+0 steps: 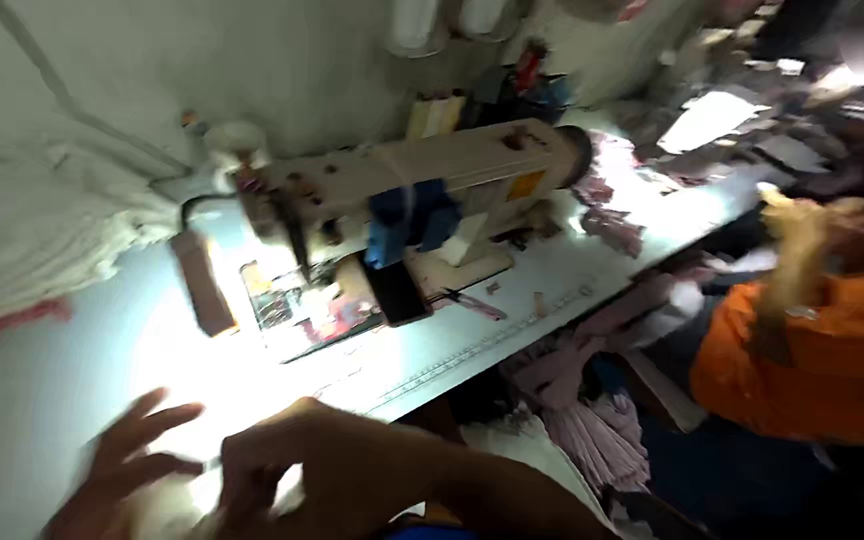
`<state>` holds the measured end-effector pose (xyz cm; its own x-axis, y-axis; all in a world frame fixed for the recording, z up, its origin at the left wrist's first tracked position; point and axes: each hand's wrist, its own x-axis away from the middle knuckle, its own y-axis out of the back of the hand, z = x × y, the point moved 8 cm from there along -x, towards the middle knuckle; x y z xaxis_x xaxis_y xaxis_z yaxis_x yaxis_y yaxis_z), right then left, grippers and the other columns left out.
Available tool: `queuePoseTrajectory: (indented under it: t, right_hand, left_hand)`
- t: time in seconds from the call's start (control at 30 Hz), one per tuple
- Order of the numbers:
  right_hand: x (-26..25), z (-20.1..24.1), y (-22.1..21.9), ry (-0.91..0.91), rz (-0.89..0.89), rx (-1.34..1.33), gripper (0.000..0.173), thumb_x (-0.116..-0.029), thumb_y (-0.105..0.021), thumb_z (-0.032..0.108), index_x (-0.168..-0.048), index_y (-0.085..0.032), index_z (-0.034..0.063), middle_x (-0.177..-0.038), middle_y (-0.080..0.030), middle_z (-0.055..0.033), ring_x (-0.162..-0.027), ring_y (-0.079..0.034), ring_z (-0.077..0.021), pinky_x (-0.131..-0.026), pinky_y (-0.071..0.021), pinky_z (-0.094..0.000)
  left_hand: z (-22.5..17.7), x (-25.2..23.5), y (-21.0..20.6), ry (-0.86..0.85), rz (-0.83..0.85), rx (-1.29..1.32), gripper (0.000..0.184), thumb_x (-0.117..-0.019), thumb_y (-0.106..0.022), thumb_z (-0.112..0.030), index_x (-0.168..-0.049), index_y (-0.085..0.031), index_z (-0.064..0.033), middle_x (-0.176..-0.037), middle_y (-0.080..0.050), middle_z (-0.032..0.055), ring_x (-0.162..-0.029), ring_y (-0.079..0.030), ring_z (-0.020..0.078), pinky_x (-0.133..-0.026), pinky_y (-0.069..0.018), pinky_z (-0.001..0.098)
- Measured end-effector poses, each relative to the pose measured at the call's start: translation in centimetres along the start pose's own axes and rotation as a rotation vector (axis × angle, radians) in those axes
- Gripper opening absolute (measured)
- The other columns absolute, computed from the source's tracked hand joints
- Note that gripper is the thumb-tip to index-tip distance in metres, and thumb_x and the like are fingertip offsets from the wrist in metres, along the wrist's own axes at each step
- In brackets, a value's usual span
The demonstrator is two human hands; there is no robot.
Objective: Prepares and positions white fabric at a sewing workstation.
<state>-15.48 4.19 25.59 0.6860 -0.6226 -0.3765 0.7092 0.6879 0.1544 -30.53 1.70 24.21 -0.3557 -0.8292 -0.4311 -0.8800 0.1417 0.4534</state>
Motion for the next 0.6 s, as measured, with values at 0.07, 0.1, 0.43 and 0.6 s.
queuePoseTrajectory:
  t: [0.07,0.1,0.43,0.6]
  right_hand:
    - [1.2,0.1,1.6,-0.055,-0.010,0.019,0.012,-0.0842,-0.073,-0.003,-0.093,-0.065,-0.0067,-0.083,-0.067,-0.0091,-0.077,-0.067,-0.0070,-0.070,-0.0576,-0.0201]
    - [1.7,-0.4,2.5,-0.097,-0.035,0.047,0.010,-0.0869,-0.072,0.000,-0.092,-0.065,-0.0042,-0.085,-0.068,-0.0059,-0.079,-0.067,-0.0038,-0.071,-0.0582,-0.0186]
    - [4.4,-3.5,6.5,-0.343,-0.270,0.139,0.028,-0.0910,-0.070,0.012,-0.118,-0.065,0.0067,-0.091,-0.072,0.0004,-0.083,-0.071,-0.0089,-0.075,-0.0616,-0.0224]
    - [4.0,-3.9,5.8,-0.302,-0.321,0.129,0.014,-0.0946,-0.072,0.019,-0.101,-0.072,0.0060,-0.088,-0.073,0.0008,-0.081,-0.071,-0.0065,-0.073,-0.0619,-0.0210]
  left_hand:
    - [1.3,-1.7,-2.7,0.028,0.141,0.066,0.036,-0.0945,-0.066,-0.056,-0.113,-0.066,-0.0249,-0.118,-0.067,-0.0131,-0.118,-0.058,-0.0017,-0.102,-0.0488,0.0232]
    - [1.7,-2.1,-3.4,0.030,0.179,0.121,0.035,-0.0943,-0.068,-0.054,-0.112,-0.068,-0.0237,-0.111,-0.068,-0.0140,-0.109,-0.060,-0.0054,-0.094,-0.0513,0.0185]
    - [2.8,-4.7,-4.6,0.082,0.230,0.082,0.016,-0.0954,-0.072,-0.030,-0.096,-0.072,-0.0142,-0.079,-0.067,-0.0130,-0.072,-0.060,-0.0093,-0.062,-0.0501,0.0090]
    - [1.6,-5.3,-4.0,0.030,0.221,-0.153,0.019,-0.0980,-0.065,-0.031,-0.099,-0.075,-0.0141,-0.082,-0.069,-0.0108,-0.078,-0.062,-0.0089,-0.067,-0.0503,0.0099]
